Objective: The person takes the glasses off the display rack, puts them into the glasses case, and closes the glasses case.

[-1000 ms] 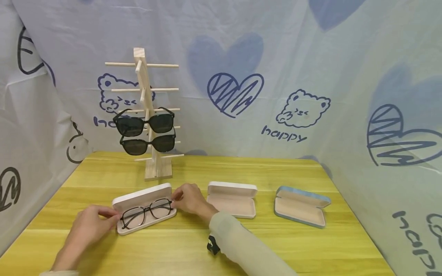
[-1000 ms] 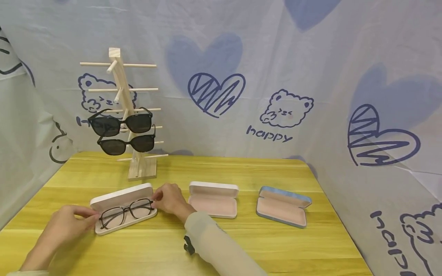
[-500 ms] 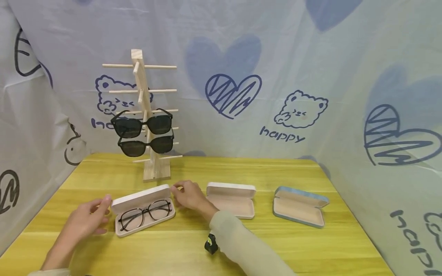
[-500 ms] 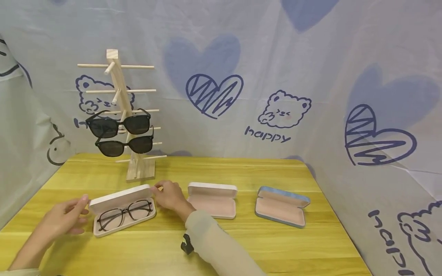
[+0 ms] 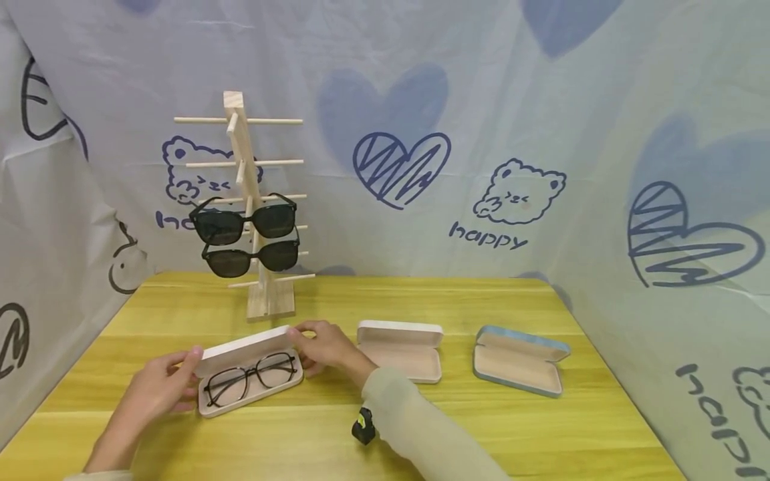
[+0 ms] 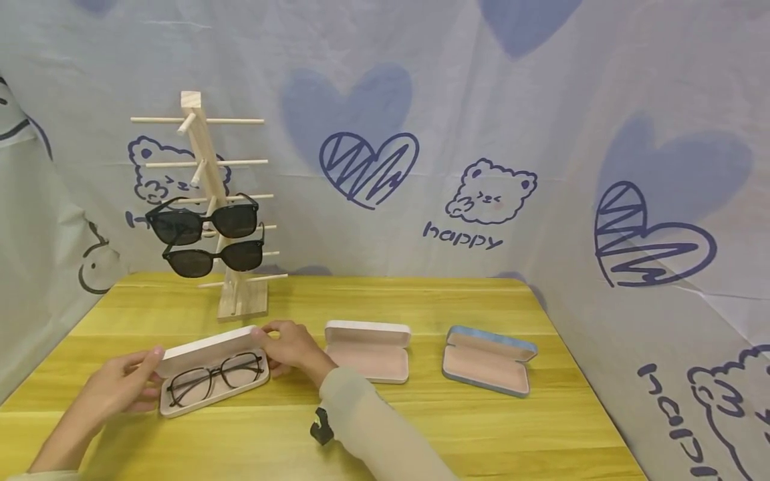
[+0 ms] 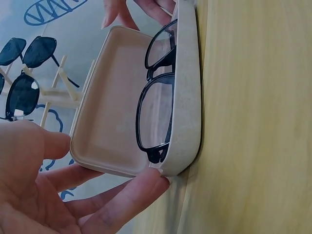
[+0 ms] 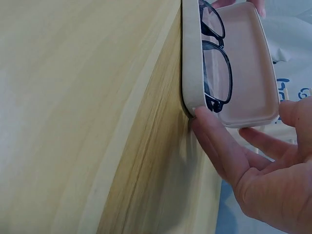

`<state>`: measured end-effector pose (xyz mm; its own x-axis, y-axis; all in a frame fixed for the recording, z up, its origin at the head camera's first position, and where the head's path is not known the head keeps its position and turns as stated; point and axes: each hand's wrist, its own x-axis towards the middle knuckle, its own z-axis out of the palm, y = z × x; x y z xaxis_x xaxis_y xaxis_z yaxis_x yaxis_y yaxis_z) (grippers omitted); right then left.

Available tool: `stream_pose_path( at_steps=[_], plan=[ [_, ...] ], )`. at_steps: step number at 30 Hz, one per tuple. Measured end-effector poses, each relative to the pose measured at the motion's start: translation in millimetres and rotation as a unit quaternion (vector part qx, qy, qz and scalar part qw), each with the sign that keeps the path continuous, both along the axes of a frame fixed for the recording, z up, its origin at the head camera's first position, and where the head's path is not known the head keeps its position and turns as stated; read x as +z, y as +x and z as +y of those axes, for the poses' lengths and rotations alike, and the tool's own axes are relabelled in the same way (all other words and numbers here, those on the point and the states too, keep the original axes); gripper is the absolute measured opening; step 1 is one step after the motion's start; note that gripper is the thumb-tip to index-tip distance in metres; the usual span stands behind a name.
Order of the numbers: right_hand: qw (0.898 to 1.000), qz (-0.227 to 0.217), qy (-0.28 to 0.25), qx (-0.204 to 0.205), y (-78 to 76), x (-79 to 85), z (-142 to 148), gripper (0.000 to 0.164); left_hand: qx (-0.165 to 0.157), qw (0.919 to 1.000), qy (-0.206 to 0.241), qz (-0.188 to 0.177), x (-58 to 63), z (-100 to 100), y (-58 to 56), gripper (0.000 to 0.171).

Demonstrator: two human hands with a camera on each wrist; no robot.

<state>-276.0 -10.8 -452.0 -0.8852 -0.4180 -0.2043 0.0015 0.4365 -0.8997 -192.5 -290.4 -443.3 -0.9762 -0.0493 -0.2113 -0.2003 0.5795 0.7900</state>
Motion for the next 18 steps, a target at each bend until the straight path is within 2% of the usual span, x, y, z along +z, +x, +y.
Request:
stream_pose_path(
  at_steps=[5,11,18],
  plan=[
    [1.0,0.0,0.011,-0.009,1.6,2.1,-2.8,0.053,0.0,1.0,0.002,-0.009,0.2,0.5,-0.2,0.087],
    [1.0,-0.006,0.01,-0.02,3.8,3.2,-5.7,0.048,-0.01,0.9996,0.011,-0.024,0.9,0.4,-0.1,0.089],
    [1.0,-0.002,0.018,-0.014,0.1,2.4,-4.1,0.046,-0.013,0.9989,0.037,-0.027,2.1,0.1,0.3,0.086]
  ],
)
